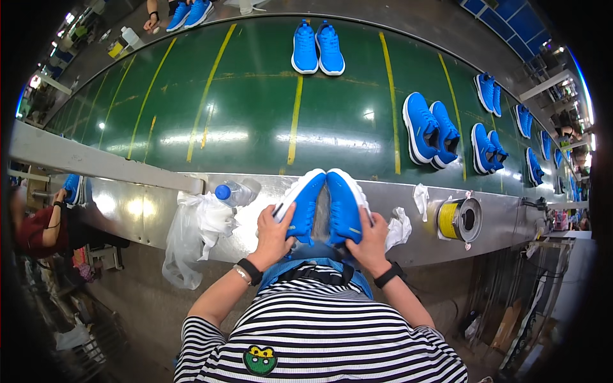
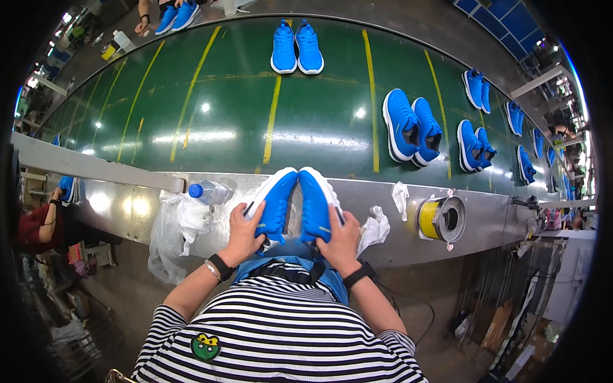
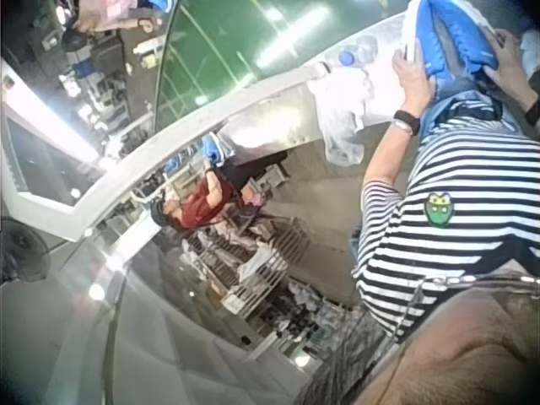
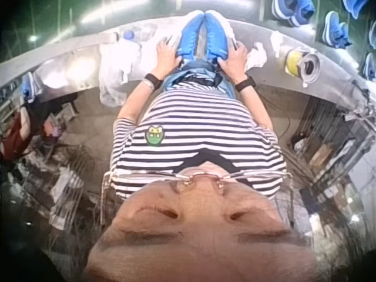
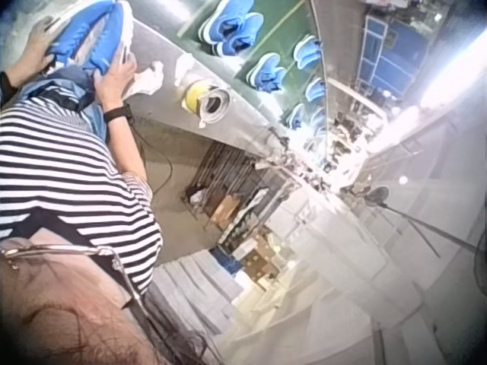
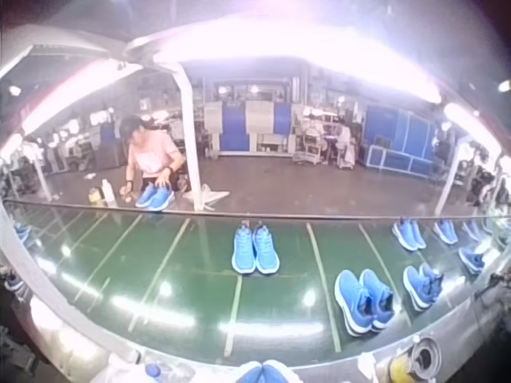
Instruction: The person wipes the exterior of blue sneakers with a white cloth on a factory assembly line. They handle the shoes one at a time, rotating them to clean different sides, and place them back on the conveyor belt after wiping.
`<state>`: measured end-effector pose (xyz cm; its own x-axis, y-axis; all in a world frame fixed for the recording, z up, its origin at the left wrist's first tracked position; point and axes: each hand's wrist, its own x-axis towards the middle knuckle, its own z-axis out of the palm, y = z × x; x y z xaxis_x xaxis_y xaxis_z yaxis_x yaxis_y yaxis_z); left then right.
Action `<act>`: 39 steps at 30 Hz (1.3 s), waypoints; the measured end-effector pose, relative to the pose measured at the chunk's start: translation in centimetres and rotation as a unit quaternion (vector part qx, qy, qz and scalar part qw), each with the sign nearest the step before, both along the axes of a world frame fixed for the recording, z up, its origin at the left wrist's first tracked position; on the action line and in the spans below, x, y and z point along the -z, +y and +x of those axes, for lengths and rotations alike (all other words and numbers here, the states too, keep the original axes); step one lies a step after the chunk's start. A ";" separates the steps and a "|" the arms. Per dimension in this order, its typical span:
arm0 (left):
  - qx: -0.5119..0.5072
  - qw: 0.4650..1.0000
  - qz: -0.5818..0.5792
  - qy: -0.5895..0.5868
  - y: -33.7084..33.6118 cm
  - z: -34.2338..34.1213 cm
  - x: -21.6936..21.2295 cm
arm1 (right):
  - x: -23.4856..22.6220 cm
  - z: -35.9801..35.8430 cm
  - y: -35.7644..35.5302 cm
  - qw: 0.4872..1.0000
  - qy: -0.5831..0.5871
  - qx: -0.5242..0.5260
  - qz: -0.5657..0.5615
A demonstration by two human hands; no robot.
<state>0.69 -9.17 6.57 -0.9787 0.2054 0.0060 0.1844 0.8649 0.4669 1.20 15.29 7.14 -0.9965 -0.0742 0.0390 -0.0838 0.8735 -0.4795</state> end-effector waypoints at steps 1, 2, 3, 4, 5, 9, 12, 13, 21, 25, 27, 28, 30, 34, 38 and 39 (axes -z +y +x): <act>0.031 0.999 -0.006 -0.007 0.4 -0.2 -0.2 | -0.2 0.0 -0.8 0.999 -0.042 -0.013 0.013; 0.019 0.999 0.046 -0.020 0.4 -0.2 0.1 | 0.3 0.0 -0.9 0.998 -0.051 -0.022 -0.039; 0.006 0.995 0.098 -0.032 0.4 -0.2 0.7 | 1.1 0.1 -0.9 0.994 -0.059 -0.030 -0.091; -0.009 0.988 0.149 -0.045 0.2 -0.2 1.3 | 1.5 0.0 -1.0 0.987 -0.066 -0.040 -0.143; -0.043 0.975 0.208 -0.067 -0.3 -0.5 1.8 | 1.4 -0.3 -0.6 0.980 -0.065 -0.014 -0.189; -0.137 0.932 0.304 -0.143 -2.4 -1.8 4.5 | 5.2 -0.4 2.8 0.922 -0.110 0.130 -0.347; -0.151 0.928 0.318 -0.121 -3.6 -2.1 5.2 | 2.2 -1.6 3.5 0.891 -0.094 0.187 -0.403; -0.156 0.924 0.324 -0.128 -3.7 -2.2 5.2 | 0.5 -1.9 3.6 0.877 -0.066 0.205 -0.430; -0.156 0.926 0.307 -0.155 -3.6 -1.8 4.9 | -19.3 -2.3 1.5 0.765 0.367 -0.174 -0.500; -0.144 0.934 0.290 -0.149 -3.2 -1.9 5.3 | -24.3 -0.7 -1.2 0.671 0.358 -0.247 -0.600; -0.153 0.935 0.285 -0.145 -3.7 -1.6 5.6 | -25.5 -0.8 -2.3 0.707 0.347 -0.194 -0.585; -0.150 0.935 0.282 -0.152 -3.8 -1.6 5.5 | -25.7 -0.6 -2.7 0.713 0.342 -0.166 -0.590; -0.146 0.936 0.275 -0.165 -3.9 -1.7 5.4 | -25.4 -0.3 -3.0 0.714 0.322 -0.162 -0.601; -0.142 0.925 0.284 -0.206 -3.7 -2.1 5.2 | -25.0 -0.4 -1.1 0.734 0.222 -0.196 -0.611; -0.112 0.924 0.268 -0.247 -4.0 -2.6 6.1 | -17.9 -3.1 1.9 0.817 0.275 0.039 -0.505; -0.117 0.911 0.284 -0.275 -3.8 -2.7 6.3 | -15.7 -4.1 3.0 0.861 0.279 0.167 -0.391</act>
